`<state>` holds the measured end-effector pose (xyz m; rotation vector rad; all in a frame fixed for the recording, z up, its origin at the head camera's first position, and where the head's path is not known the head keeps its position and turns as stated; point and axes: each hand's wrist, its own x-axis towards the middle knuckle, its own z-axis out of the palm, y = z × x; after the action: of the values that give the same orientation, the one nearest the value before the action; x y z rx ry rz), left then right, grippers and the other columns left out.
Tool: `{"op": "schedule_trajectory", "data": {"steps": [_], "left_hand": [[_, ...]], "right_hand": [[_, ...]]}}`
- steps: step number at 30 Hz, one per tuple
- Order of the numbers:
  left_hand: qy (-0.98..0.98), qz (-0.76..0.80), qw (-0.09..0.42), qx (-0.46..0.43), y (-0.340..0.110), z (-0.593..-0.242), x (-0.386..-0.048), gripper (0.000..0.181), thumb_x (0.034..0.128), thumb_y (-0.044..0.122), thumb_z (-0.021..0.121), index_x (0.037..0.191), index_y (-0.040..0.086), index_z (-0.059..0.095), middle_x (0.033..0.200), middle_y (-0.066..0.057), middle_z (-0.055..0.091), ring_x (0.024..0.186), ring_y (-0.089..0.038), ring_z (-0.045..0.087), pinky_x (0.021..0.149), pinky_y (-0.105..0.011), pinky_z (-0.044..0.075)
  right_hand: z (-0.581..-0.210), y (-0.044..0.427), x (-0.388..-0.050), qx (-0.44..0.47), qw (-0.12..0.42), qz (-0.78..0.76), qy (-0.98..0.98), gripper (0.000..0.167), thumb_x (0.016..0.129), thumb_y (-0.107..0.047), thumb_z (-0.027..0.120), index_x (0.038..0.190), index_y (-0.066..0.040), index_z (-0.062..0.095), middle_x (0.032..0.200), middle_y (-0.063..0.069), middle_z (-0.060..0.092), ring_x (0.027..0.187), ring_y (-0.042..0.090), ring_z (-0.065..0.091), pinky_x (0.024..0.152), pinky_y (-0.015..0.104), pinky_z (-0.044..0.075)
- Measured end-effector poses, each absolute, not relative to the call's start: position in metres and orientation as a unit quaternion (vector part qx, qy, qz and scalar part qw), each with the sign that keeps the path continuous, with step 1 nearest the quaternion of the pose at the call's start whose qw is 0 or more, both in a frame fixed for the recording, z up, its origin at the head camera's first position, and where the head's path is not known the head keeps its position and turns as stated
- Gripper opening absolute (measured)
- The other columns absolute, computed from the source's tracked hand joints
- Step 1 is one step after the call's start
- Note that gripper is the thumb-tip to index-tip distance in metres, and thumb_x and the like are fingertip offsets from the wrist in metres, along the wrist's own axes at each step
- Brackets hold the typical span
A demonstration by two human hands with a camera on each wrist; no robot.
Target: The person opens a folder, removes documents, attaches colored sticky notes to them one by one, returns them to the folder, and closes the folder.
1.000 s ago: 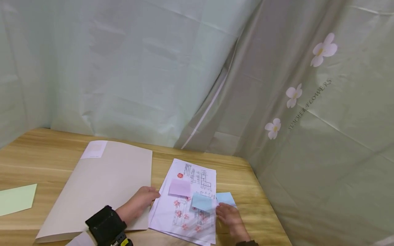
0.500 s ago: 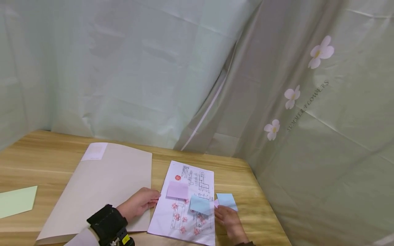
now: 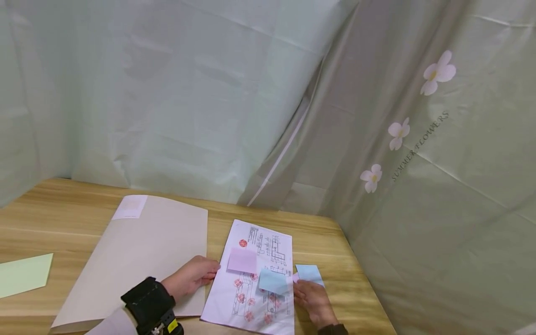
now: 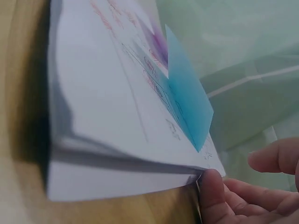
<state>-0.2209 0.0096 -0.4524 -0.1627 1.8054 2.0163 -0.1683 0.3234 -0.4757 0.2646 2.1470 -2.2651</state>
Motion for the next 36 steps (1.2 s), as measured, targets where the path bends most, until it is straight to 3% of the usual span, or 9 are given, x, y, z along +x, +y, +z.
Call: {"op": "schedule_trajectory", "data": {"steps": [9, 15, 20, 28, 36], "left_hand": [[0.619, 0.753, 0.214, -0.052, 0.010, -0.451, -0.223, 0.019, 0.0860, -0.006, 0.048, 0.099, -0.020, 0.047, 0.085, -0.019, 0.055, 0.073, -0.023, 0.053, 0.068, -0.031, 0.049], [0.649, 0.734, 0.196, -0.029, 0.014, -0.453, -0.221, 0.026, 0.0811, -0.012, 0.047, 0.105, -0.022, 0.049, 0.081, -0.014, 0.058, 0.071, -0.020, 0.055, 0.066, -0.032, 0.049], [0.685, 0.707, 0.177, -0.006, 0.018, -0.454, -0.218, 0.024, 0.0776, -0.016, 0.048, 0.100, -0.022, 0.052, 0.077, -0.012, 0.059, 0.068, -0.021, 0.057, 0.065, -0.036, 0.050], [0.723, 0.680, 0.121, 0.021, 0.016, -0.457, -0.214, 0.021, 0.0755, -0.018, 0.052, 0.096, -0.021, 0.055, 0.077, -0.012, 0.057, 0.068, -0.023, 0.057, 0.061, -0.037, 0.051], [0.841, 0.532, 0.047, 0.089, 0.003, -0.455, -0.210, 0.016, 0.0679, -0.008, 0.069, 0.082, -0.007, 0.063, 0.064, -0.003, 0.049, 0.061, -0.016, 0.046, 0.054, -0.028, 0.043]], "right_hand": [[-0.473, 0.319, -0.179, 0.084, 0.014, -0.677, 0.731, 0.027, 0.088, 0.003, 0.048, 0.104, 0.024, 0.047, 0.076, 0.006, 0.060, 0.066, 0.012, 0.057, 0.063, 0.025, 0.049], [-0.474, 0.316, -0.181, 0.073, -0.001, -0.664, 0.744, 0.032, 0.088, 0.002, 0.050, 0.108, 0.026, 0.044, 0.082, 0.009, 0.062, 0.068, 0.012, 0.059, 0.063, 0.024, 0.049], [-0.476, 0.315, -0.183, 0.076, -0.003, -0.649, 0.757, 0.034, 0.085, 0.002, 0.051, 0.108, 0.026, 0.044, 0.072, 0.003, 0.057, 0.062, 0.009, 0.053, 0.059, 0.021, 0.045], [-0.477, 0.316, -0.185, 0.067, 0.031, -0.634, 0.770, 0.034, 0.087, 0.002, 0.050, 0.107, 0.029, 0.042, 0.082, 0.012, 0.061, 0.072, 0.017, 0.059, 0.066, 0.031, 0.050], [-0.473, 0.315, -0.188, 0.070, 0.075, -0.608, 0.787, 0.031, 0.084, 0.004, 0.055, 0.104, 0.025, 0.046, 0.083, 0.015, 0.062, 0.073, 0.026, 0.062, 0.067, 0.037, 0.051]]}}
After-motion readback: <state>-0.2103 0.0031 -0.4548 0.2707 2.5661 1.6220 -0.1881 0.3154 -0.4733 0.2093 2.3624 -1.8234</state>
